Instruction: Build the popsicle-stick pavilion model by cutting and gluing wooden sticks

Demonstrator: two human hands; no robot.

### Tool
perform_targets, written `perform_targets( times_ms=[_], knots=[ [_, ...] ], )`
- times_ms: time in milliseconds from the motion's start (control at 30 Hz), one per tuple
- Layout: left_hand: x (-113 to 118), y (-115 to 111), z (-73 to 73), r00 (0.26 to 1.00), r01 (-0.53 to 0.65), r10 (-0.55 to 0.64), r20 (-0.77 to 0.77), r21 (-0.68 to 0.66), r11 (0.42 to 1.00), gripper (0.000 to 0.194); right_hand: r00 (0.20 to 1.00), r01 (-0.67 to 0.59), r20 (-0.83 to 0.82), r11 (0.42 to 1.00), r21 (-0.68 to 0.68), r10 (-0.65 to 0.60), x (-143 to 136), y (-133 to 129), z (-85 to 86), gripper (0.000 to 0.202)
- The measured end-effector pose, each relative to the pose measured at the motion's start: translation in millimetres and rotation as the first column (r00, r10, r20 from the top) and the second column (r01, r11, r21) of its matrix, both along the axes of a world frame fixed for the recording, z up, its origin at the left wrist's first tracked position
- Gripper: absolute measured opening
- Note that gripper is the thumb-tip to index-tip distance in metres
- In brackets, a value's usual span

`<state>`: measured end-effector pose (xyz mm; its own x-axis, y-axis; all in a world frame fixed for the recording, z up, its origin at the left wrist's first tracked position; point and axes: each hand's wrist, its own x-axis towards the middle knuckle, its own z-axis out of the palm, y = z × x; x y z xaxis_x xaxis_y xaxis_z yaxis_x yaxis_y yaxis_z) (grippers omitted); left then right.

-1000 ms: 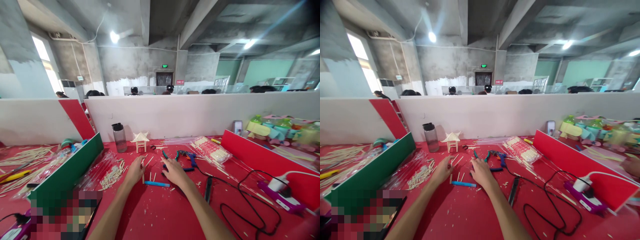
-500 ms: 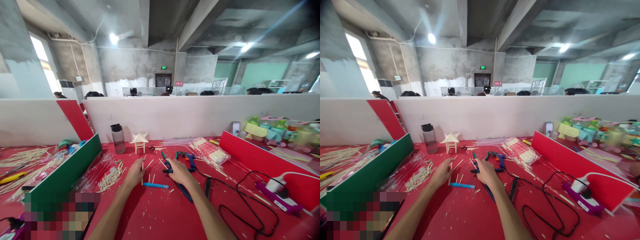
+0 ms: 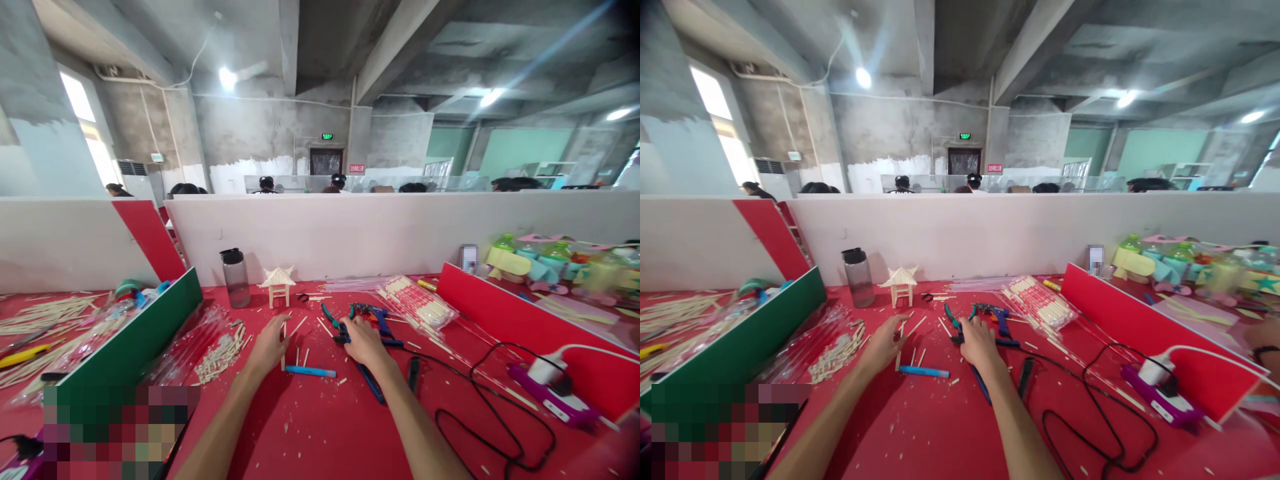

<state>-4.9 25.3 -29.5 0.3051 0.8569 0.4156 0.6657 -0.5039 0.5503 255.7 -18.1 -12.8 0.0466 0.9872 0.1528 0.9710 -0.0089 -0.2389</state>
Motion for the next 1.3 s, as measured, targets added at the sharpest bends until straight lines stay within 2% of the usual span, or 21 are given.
perform_targets(
  times_ms=[100, 167, 233, 300, 433, 533, 667, 833, 1000, 1100, 1167, 1233, 1300],
  knots=[
    [1.8, 1.0, 0.0, 0.994, 0.032, -0.030, 0.104, -0.021, 0.999, 0.038, 0.984, -0.054, -0.163, 0.990, 0.133, 0.076, -5.9, -0.3, 6.9, 0.039],
    [5.0, -0.1, 1.3, 0.978, 0.083, -0.072, 0.196, -0.052, 0.995, 0.040, 0.911, -0.120, -0.369, 0.973, 0.198, 0.187, -14.2, -0.4, 11.1, 0.029],
    [9.9, -3.6, 4.5, 0.951, 0.149, -0.120, 0.285, -0.083, 0.985, 0.042, 0.756, -0.209, -0.581, 0.952, 0.222, 0.301, -26.0, -0.5, 11.8, 0.022],
    [15.7, -8.9, 8.8, 0.920, 0.216, -0.165, 0.355, -0.107, 0.970, 0.042, 0.567, -0.286, -0.737, 0.927, 0.244, 0.368, -39.8, -0.2, 8.1, 0.021],
    [24.8, -16.9, 13.7, 0.865, 0.320, -0.235, 0.444, -0.128, 0.939, 0.042, 0.218, -0.277, -0.917, 0.922, 0.271, 0.335, -62.5, 2.9, -6.5, 0.026],
    [26.4, -17.6, 12.1, 0.869, 0.327, -0.248, 0.429, -0.119, 0.938, 0.044, 0.082, -0.262, -0.954, 0.930, 0.260, 0.290, -68.4, 6.0, -14.7, 0.033],
    [25.1, -19.9, 12.5, 0.898, 0.342, -0.291, 0.329, -0.107, 0.933, 0.043, 0.054, -0.254, -0.967, 0.940, 0.226, 0.248, -66.1, 9.6, -19.4, 0.035],
    [26.9, -30.2, 20.5, 0.941, 0.300, -0.280, 0.188, -0.086, 0.950, 0.052, 0.081, -0.210, -0.962, 0.948, 0.241, 0.262, -64.4, 11.5, -21.1, 0.035],
    [31.1, -34.1, 21.4, 0.948, 0.297, -0.283, 0.144, -0.081, 0.952, 0.059, 0.111, -0.217, -0.947, 0.937, 0.273, 0.301, -58.7, 10.8, -12.6, 0.032],
    [32.9, -35.1, 20.3, 0.961, 0.262, -0.255, 0.108, -0.055, 0.963, 0.059, 0.110, -0.067, -0.951, 0.956, 0.284, 0.290, -42.2, 14.0, -1.9, 0.036],
    [37.1, -39.8, 20.5, 0.963, 0.268, -0.265, 0.043, -0.065, 0.961, 0.042, 0.063, 0.077, -0.959, 0.957, 0.281, 0.277, -27.3, 17.6, 4.8, 0.040],
    [45.9, -48.9, 20.9, 0.942, 0.328, -0.333, -0.046, -0.095, 0.940, 0.025, -0.001, 0.165, -0.957, 0.944, 0.286, 0.290, -13.8, 21.0, 9.4, 0.044],
    [58.8, -60.1, 20.0, 0.899, 0.403, -0.417, -0.130, -0.119, 0.907, 0.019, -0.040, 0.204, -0.948, 0.932, 0.301, 0.315, -5.1, 23.3, 11.3, 0.045]
  ],
)
